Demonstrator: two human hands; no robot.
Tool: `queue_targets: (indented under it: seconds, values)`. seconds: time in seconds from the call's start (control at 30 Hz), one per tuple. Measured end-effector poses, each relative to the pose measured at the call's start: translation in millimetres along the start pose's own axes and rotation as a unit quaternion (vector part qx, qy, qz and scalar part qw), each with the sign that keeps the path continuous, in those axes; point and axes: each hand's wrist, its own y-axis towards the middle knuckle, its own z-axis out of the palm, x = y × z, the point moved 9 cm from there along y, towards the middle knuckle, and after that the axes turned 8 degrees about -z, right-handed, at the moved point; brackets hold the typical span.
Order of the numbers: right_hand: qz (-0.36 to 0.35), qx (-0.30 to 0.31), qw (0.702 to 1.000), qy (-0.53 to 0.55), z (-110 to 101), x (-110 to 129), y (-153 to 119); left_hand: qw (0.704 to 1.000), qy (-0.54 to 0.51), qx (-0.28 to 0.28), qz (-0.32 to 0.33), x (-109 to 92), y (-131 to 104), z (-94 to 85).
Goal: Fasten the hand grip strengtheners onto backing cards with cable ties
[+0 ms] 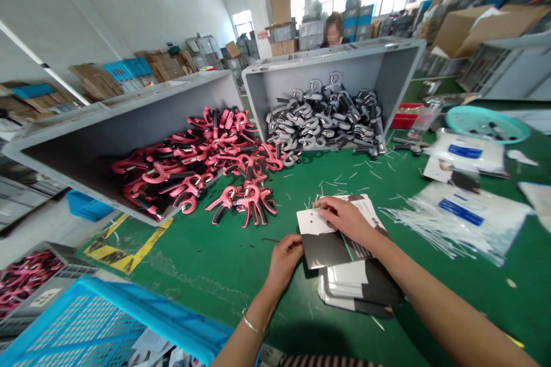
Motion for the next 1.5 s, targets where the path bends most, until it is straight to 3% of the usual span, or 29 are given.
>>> queue_targets:
  seconds: [0.13,0.37,0.57,0.7,0.83,0.97,1.17,1.5]
  values:
    - [0.034,-0.013,0.999,0.005,1.1,-11.7,9.6,0.998,0.011,-0.050,0.040,-5.1,21.6,2.8]
    - [0.084,-0.024,0.996,-0.014,-5.4,-26.9,27.7,0.998,0.002,-0.017,0.063,-3.4,36.0,27.3]
    - [0.014,-0.001,0.999,-0.033,4.4,3.8,18.8,0.977,0.135,-0.024,0.163,-22.3,20.3,28.7]
    - [-0.018,-0.020,0.999,-0.033,8.9,14.7,14.0,0.964,0.190,-0.039,0.181,-22.7,7.5,18.4]
    - [-0.040,-0.021,0.999,0.004,7.8,12.4,15.6,0.989,0.091,-0.006,0.114,-10.8,11.7,15.5]
    - [-0.063,-0.018,0.997,0.044,5.5,11.5,15.7,0.998,0.000,-0.047,0.043,5.4,29.8,14.3]
    - [-0.085,-0.032,0.994,0.065,0.0,17.9,11.9,0.998,-0.045,-0.045,0.015,12.1,44.5,22.8]
    - [-0.117,0.000,0.990,0.077,1.9,21.0,9.9,0.998,-0.042,-0.047,-0.004,9.2,47.0,12.9]
